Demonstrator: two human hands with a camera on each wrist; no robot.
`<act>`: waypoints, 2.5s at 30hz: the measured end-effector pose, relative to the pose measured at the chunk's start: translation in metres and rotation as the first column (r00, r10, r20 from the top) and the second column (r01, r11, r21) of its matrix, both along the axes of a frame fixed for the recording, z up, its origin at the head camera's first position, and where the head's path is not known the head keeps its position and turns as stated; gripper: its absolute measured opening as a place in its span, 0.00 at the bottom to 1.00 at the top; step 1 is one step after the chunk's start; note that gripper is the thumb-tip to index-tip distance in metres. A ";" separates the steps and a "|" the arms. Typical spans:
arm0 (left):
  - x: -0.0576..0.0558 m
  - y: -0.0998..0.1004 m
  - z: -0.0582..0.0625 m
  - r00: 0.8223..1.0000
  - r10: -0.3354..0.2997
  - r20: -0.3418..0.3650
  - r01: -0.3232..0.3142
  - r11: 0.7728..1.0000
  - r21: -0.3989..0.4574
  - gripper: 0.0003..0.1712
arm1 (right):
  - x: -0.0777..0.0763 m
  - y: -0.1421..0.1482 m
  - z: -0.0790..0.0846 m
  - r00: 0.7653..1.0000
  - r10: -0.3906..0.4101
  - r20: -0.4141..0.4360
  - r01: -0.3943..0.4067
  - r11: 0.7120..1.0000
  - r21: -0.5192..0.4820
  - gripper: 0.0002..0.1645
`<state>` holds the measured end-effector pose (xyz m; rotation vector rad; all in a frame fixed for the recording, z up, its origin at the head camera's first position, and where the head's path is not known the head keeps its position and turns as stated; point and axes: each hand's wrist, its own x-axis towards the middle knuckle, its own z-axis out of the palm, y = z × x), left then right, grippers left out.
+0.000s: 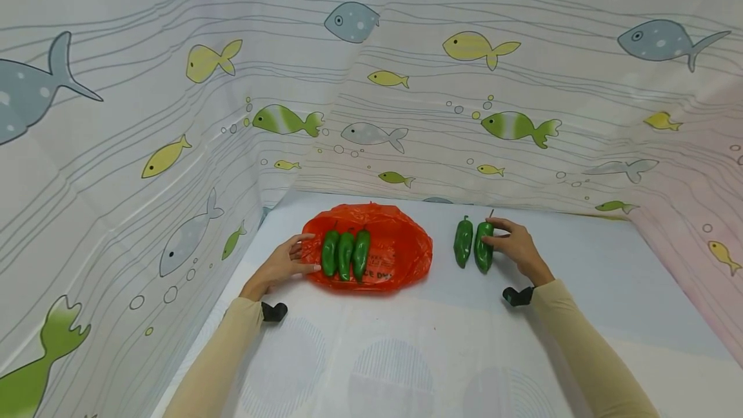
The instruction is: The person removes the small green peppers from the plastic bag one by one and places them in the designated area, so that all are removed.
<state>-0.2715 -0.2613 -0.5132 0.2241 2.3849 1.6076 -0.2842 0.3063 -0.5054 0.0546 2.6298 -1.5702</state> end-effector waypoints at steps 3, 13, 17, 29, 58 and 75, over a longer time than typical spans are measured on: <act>0.000 0.000 -0.001 1.000 -0.001 -0.002 0.001 1.000 0.004 0.47 | -0.001 -0.001 -0.001 1.000 0.002 -0.003 -0.002 1.000 -0.006 0.41; 0.001 0.000 0.001 1.000 0.005 0.008 -0.005 1.000 0.008 0.48 | -0.004 0.000 -0.005 1.000 -0.020 0.004 0.020 1.000 0.010 0.40; 0.002 0.000 0.003 1.000 0.002 0.009 -0.002 1.000 0.009 0.48 | -0.004 0.000 -0.004 1.000 -0.027 0.005 0.027 0.999 0.023 0.39; 0.003 0.001 0.004 1.000 -0.003 0.006 0.003 1.000 0.008 0.48 | 0.002 0.002 0.003 0.998 -0.068 -0.017 0.069 0.996 0.060 0.38; 0.001 0.004 0.004 1.000 -0.012 0.002 0.012 1.000 -0.013 0.49 | 0.016 -0.037 0.036 0.982 0.002 -0.191 0.016 0.996 0.093 0.33; 0.000 0.001 0.004 0.999 -0.007 0.033 0.009 0.999 -0.036 0.49 | 0.020 -0.091 0.048 0.963 0.129 -0.235 -0.114 0.991 0.075 0.30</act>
